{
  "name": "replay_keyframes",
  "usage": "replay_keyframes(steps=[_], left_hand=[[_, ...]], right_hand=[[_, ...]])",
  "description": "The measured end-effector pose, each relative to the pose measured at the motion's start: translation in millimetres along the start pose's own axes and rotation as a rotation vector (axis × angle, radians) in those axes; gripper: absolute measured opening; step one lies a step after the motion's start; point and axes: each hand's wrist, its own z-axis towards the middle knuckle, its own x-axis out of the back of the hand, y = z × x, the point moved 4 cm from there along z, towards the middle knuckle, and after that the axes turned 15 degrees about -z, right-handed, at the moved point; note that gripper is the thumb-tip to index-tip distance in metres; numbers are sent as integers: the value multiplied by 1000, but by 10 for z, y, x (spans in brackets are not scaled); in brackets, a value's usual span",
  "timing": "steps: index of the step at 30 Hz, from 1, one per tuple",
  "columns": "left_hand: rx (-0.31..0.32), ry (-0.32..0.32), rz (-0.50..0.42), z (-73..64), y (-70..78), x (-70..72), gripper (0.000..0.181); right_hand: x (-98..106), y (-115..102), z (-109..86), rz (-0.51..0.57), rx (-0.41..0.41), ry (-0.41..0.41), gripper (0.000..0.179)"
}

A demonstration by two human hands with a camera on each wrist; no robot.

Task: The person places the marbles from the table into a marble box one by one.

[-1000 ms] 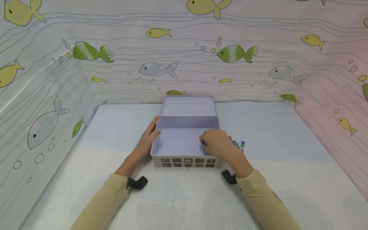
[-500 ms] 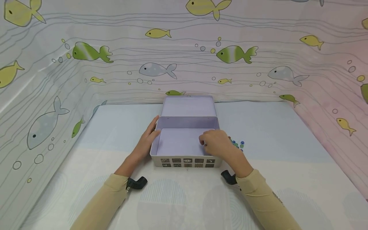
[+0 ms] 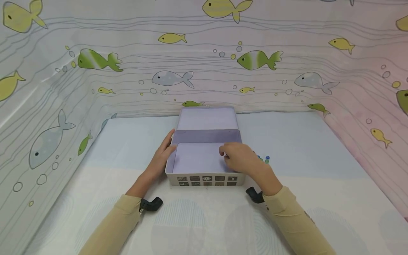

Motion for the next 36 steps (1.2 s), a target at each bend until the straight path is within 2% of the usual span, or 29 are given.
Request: replay_keyframes(steps=[6,15,26,30,36], left_hand=[[4,-11,-4,-14,-2,-4,58],[6,-5,0,2,-4,2,59],[-3,-4,12,2,4,0,60],[-10,-8,10,-6,13,0,60],[-12,-10,9,-1,2,4,61]], right_hand=[[62,30,-25,27,-30,6,17],[195,110,-66,50,-36,110,18],[323,354,-129,34,-118,172,19],[348,444,-156,29,-158,149,19],[336,575,-203,21,-215,52,15]])
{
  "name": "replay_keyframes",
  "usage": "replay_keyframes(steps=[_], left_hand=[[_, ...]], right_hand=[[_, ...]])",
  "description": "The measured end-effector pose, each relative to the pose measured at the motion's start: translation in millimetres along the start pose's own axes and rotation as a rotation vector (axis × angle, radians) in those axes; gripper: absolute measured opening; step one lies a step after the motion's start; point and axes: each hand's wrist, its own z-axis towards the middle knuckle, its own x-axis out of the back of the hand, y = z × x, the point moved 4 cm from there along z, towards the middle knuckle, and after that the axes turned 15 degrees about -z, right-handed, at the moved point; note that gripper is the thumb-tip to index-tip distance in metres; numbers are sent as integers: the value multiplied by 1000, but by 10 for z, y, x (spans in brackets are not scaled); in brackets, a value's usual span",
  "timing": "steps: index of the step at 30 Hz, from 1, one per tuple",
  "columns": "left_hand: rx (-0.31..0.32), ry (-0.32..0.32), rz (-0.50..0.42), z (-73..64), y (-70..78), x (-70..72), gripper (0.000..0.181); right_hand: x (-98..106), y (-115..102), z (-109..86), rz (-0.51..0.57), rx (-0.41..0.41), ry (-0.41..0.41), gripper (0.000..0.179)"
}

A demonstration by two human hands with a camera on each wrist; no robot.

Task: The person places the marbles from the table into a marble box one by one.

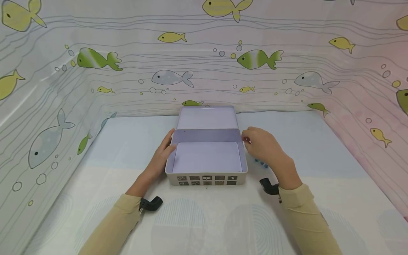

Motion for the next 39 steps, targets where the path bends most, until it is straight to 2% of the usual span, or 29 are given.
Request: replay_keyframes(steps=[11,23,29,39], left_hand=[[1,9,4,8,-14,4,61],[-1,5,-8,-1,-6,3,60],[-5,4,-5,4,-29,7,60],[-2,5,-7,4,-23,7,59]], right_hand=[[-141,210,14,5,-34,-171,19],[-355,323,33,37,-84,-264,17],[-491,381,37,28,-83,-267,15],[-587,425,44,37,-87,-246,12]])
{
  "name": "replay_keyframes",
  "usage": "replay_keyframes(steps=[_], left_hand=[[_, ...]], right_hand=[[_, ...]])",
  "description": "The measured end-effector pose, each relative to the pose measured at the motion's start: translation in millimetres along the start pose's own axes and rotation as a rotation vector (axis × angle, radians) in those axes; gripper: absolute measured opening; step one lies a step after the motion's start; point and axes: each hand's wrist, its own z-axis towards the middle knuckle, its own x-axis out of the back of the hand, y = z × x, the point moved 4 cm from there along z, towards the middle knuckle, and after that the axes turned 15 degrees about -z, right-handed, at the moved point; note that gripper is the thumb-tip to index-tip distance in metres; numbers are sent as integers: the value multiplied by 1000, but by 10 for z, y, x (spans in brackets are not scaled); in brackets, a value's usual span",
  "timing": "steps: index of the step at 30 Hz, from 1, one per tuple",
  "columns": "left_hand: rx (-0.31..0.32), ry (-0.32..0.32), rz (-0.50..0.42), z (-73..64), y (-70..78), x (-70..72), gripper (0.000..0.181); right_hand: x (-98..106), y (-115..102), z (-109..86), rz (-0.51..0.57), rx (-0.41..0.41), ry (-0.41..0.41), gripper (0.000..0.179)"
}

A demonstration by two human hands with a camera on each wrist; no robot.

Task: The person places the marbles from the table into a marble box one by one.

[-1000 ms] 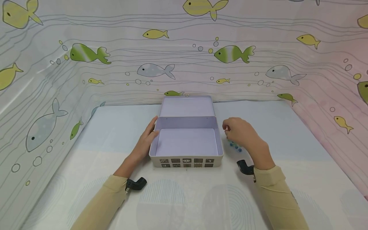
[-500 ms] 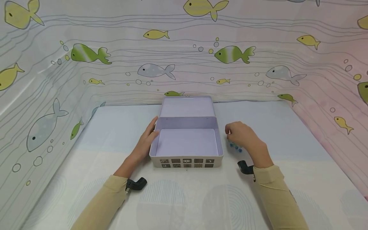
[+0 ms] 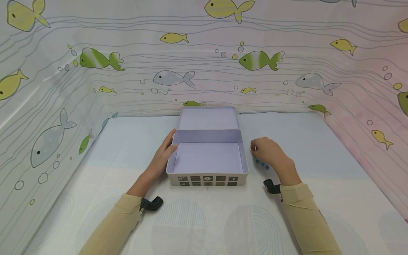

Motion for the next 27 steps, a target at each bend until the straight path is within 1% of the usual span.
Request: replay_keyframes(steps=[6,10,14,21,27], left_hand=[[5,5,1,2,-4,3,59],[-2,-4,-4,9,-19,6,58],[-12,-8,-2,11,-17,3,58],[-10,3,-1,5,2,-4,60],[-9,9,9,8,-4,1,61]], right_hand=[[-23,-20,19,19,1,-7,13],[-31,-39,23,20,8,-4,14],[-51,-51,40,7,1,5,13],[-78,-75,63,-11,3,12,10],[-45,-64,77,-38,16,57,12]])
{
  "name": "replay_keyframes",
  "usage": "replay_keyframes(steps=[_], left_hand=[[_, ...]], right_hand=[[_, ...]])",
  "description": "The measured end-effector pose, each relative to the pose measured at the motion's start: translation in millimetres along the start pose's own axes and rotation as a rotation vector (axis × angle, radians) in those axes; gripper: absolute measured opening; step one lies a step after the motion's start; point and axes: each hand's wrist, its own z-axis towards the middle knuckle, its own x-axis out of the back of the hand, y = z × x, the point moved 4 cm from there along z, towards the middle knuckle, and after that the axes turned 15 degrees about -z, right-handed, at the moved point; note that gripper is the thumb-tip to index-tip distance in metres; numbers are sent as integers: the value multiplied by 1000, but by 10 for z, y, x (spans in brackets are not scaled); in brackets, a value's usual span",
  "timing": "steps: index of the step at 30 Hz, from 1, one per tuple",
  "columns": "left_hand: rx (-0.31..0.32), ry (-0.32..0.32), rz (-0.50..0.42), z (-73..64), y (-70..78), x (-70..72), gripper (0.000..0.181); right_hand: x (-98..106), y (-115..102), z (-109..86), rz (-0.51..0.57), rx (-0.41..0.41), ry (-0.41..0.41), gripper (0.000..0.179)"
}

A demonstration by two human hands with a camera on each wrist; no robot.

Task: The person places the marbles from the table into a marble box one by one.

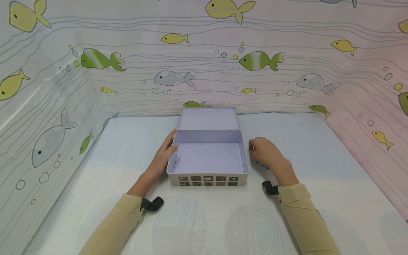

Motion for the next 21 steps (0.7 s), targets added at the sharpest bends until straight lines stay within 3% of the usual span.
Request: replay_keyframes(steps=[13,21], left_hand=[[0,5,8,-10,11,13,62],[-1,6,13,-12,14,4,61]], right_hand=[[165,-13,-26,13,-1,38,18],[269,-63,-65,15,25,142,16]])
